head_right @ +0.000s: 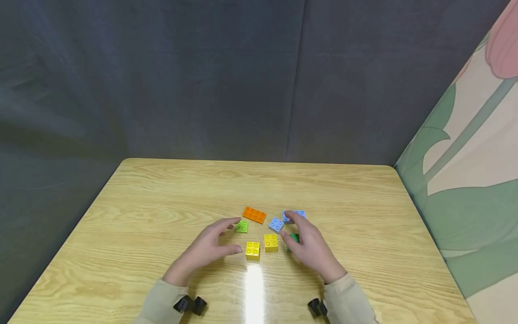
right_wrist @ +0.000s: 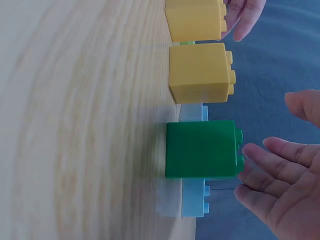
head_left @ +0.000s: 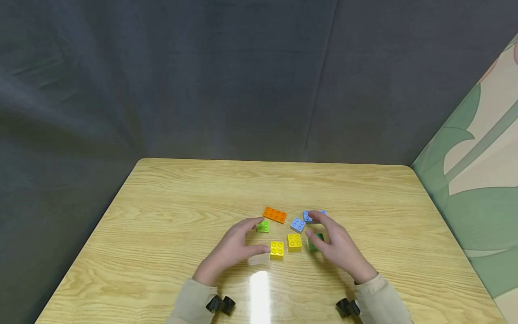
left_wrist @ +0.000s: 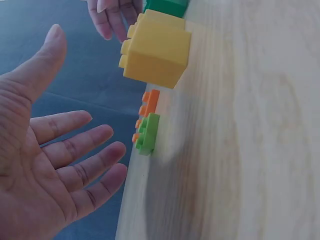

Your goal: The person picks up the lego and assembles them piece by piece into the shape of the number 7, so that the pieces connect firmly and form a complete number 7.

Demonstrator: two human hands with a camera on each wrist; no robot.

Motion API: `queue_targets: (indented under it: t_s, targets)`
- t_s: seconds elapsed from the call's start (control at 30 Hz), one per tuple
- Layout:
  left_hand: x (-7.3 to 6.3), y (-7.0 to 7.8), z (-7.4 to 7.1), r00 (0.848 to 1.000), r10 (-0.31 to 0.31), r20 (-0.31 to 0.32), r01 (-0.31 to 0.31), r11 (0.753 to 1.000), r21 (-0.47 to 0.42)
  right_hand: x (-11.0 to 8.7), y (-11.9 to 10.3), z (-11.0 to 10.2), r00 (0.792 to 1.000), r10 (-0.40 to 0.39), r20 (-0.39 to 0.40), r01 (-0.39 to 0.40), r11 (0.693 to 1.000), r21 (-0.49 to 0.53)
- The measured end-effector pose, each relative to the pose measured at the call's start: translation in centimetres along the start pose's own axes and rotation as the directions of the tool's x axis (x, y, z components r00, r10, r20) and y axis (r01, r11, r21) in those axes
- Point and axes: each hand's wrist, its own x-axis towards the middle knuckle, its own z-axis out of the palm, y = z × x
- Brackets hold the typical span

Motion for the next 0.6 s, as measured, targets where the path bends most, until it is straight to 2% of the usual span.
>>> queue_targets:
  t_s: [0.27, 0.6]
  targets:
    - [0.1, 0.0, 0.7, 1.000, -0.013, 0.020, 0.013, 1.000, 0.002, 0.1, -0.1, 0.2, 1.000, 0.002, 0.000, -0.002, 1.000, 0.012]
    - [0.3, -0.1, 1.3, 0.999, 0.014, 0.035, -0.014, 1.000, -0.006, 0.2, 0.0, 0.6, 1.000, 0.003, 0.022, -0.003, 1.000, 0.020]
